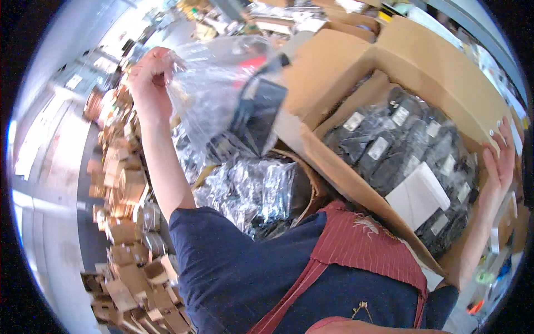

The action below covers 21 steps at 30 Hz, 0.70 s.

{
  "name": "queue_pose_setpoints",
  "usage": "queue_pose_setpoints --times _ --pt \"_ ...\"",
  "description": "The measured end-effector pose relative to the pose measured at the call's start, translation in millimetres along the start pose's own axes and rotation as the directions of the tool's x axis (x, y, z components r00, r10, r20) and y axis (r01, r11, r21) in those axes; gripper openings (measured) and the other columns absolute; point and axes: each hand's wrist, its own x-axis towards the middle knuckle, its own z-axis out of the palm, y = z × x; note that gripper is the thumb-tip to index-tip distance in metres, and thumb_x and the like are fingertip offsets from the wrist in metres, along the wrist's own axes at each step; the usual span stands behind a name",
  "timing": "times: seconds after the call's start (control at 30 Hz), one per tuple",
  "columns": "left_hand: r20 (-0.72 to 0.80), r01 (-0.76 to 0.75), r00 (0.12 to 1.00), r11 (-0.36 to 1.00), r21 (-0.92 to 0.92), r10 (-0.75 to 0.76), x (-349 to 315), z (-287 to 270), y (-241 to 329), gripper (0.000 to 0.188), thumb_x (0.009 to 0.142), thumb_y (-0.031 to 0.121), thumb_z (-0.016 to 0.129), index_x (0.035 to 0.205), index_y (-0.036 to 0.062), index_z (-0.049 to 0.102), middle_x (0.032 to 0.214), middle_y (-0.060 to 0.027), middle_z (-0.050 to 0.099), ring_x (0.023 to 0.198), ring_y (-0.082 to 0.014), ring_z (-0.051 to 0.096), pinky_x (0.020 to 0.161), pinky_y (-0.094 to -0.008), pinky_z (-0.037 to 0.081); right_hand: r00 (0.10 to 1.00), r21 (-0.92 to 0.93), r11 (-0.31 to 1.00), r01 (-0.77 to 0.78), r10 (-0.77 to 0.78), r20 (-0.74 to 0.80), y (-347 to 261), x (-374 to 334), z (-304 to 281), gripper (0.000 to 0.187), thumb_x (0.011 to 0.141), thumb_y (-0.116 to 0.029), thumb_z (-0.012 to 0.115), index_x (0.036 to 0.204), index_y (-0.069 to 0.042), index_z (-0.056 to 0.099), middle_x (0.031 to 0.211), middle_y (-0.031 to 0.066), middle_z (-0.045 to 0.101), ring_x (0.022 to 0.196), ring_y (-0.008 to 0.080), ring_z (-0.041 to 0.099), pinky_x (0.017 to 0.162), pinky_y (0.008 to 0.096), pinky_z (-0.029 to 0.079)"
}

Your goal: The person picks up several packaged electronic cables from a large cardboard box, removes cardboard dividers, and places the items one at a time into adjacent bins in a warehouse setting.

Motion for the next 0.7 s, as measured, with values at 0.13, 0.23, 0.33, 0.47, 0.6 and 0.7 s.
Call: queue_pose_setpoints --times 0.13,0.23,0.33,0.47,0.6,0.7 --pt "-0.357 0.195 0.931 0.923 0.332 -0.068 23 -113 -5 0.018 0.078 0.01 0.059 0.076 -0.0044 0.069 0.071 -0.0066 0.063 0.066 -0.0137 0.055 0.066 -0.0253 0.044 0.989 -0.011 0.997 -0.075 0.075 0.127 14 3 2 0.05 0.091 -0.009 0.057 0.14 -0.005 0.047 0.15 0.009 0.04 0.125 0.0221 0.046 0.107 0.0349 0.037" --pt "-0.433 0.167 0.899 0.864 0.476 0.064 34 -195 -32 0.018 0.077 0.013 0.062 0.073 -0.0018 0.072 0.066 -0.0053 0.064 0.059 -0.0116 0.056 0.058 -0.0246 0.044 0.967 -0.01 0.985 -0.173 0.172 0.186 29 2 6 0.052 0.091 -0.013 0.058 0.142 -0.007 0.047 0.149 0.0057 0.042 0.125 0.0208 0.045 0.107 0.0342 0.037" --pt "-0.386 0.219 0.896 0.539 0.813 0.217 49 -251 -35 0.021 0.075 0.02 0.064 0.082 0.0051 0.077 0.065 -0.0061 0.069 0.062 -0.0132 0.063 0.06 -0.0259 0.048 0.949 -0.009 0.968 -0.251 0.248 0.196 48 3 0 0.047 0.092 -0.009 0.055 0.138 -0.007 0.048 0.151 0.0075 0.039 0.127 0.021 0.045 0.109 0.0335 0.034" --pt "-0.464 0.433 0.878 0.213 0.876 0.122 56 -297 -66 0.026 0.075 0.029 0.063 0.085 0.0107 0.078 0.072 -0.0099 0.071 0.067 -0.0202 0.067 0.063 -0.0297 0.051 0.945 -0.002 0.962 -0.271 0.267 0.189 57 1 -4 0.047 0.093 -0.012 0.056 0.139 -0.006 0.048 0.151 0.0073 0.04 0.128 0.0211 0.045 0.108 0.0338 0.035" --pt "-0.462 0.459 0.887 -0.135 0.878 0.006 53 -369 -124 0.02 0.075 0.026 0.068 0.076 0.0081 0.076 0.076 -0.0087 0.072 0.063 -0.0193 0.068 0.062 -0.0325 0.055 0.939 -0.051 0.96 -0.276 0.28 0.198 61 -3 -12 0.048 0.093 -0.018 0.058 0.139 -0.006 0.048 0.149 0.0066 0.041 0.126 0.0208 0.046 0.105 0.0331 0.036" --pt "-0.747 0.707 0.662 0.382 0.595 -0.062 27 -371 -130 0.025 0.075 0.025 0.069 0.073 0.0001 0.072 0.073 -0.0093 0.071 0.057 -0.0193 0.065 0.058 -0.0333 0.054 0.944 -0.063 0.961 -0.269 0.276 0.179 65 0 -5 0.047 0.089 -0.015 0.059 0.134 -0.01 0.054 0.146 0.0044 0.045 0.119 0.0198 0.049 0.103 0.0328 0.039"
